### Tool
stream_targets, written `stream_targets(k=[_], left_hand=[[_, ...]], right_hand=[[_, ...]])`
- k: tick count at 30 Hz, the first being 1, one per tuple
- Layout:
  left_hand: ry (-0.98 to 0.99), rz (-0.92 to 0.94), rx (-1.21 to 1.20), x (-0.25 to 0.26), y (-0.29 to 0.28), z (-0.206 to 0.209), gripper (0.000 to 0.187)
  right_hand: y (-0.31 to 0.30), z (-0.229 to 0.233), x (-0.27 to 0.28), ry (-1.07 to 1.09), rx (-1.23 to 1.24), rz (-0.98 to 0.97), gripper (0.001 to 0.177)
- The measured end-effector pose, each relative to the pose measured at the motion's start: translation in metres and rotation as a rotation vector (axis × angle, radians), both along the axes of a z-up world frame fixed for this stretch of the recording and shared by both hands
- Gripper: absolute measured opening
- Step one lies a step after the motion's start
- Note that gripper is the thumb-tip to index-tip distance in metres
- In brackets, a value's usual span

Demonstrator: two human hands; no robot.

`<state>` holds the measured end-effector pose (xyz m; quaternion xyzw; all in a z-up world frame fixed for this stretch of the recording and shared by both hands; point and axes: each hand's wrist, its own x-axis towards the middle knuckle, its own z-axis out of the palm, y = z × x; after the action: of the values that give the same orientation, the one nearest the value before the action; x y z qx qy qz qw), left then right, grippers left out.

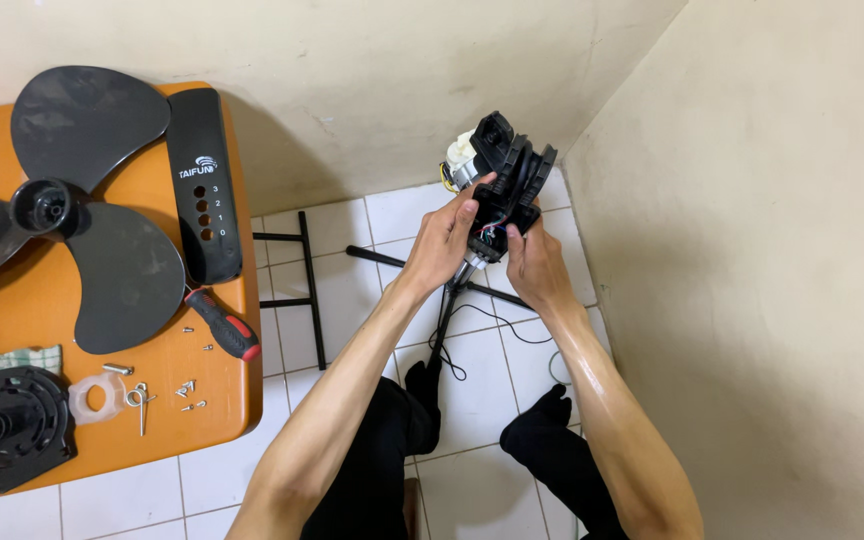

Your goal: The person disassembles an electric fan by removing screws from the control panel and detaching the motor assembly from the stand. They then wipe the fan blades with a cloth. The video shows the fan in a partially disassembled state with components laid out on a table.

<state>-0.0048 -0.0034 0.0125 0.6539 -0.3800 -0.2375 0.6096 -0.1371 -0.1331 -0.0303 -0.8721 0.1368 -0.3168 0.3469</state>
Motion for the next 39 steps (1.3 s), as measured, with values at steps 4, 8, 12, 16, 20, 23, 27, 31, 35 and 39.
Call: stream_targets(k=[4,8,12,16,20,23,27,31,35,39], left_hand=[[0.005,0.03,0.025,-0.008,0.003,0.005,0.046],[0.01,0.05,0.028,-0.012,0.0,0.009,0.046],[0.03,0.014,0.002,-0.014,0.003,0.015,0.052],[-0.069,-0.051,-0.004,-0.013,0.007,0.015,0.073],[-0.129,0.011,-0.116,-0.015,0.009,-0.017,0.084],[0.15,0.112,-0.283,-0.012,0.018,-0.059,0.075],[0.035,0.171,0.046,-0.008,0.013,-0.112,0.088],[-0.044,0.113,0.291,-0.025,-0.008,-0.15,0.069],[-0.235,0.182,0.366,-0.031,-0.016,-0.16,0.063],[-0.807,0.293,0.179,-0.033,-0.019,-0.156,0.066]], right_hand=[[0.002,-0.002,-0.004,0.028,-0.001,-0.015,0.028],[0.0,0.003,-0.005,0.034,-0.033,-0.024,0.017],[0.005,0.013,-0.004,0.017,0.036,-0.001,0.027],[-0.001,0.012,-0.005,-0.006,0.104,0.081,0.036],[-0.019,-0.038,-0.018,-0.333,0.225,0.109,0.039],[-0.034,-0.098,-0.022,-0.364,0.422,-0.126,0.042],[-0.04,-0.157,-0.025,-0.024,0.426,-0.075,0.046],[-0.028,-0.2,-0.006,0.252,0.403,0.097,0.059],[-0.044,-0.253,0.022,0.193,0.396,0.321,0.081],[-0.035,-0.311,0.051,0.007,0.968,0.473,0.047]])
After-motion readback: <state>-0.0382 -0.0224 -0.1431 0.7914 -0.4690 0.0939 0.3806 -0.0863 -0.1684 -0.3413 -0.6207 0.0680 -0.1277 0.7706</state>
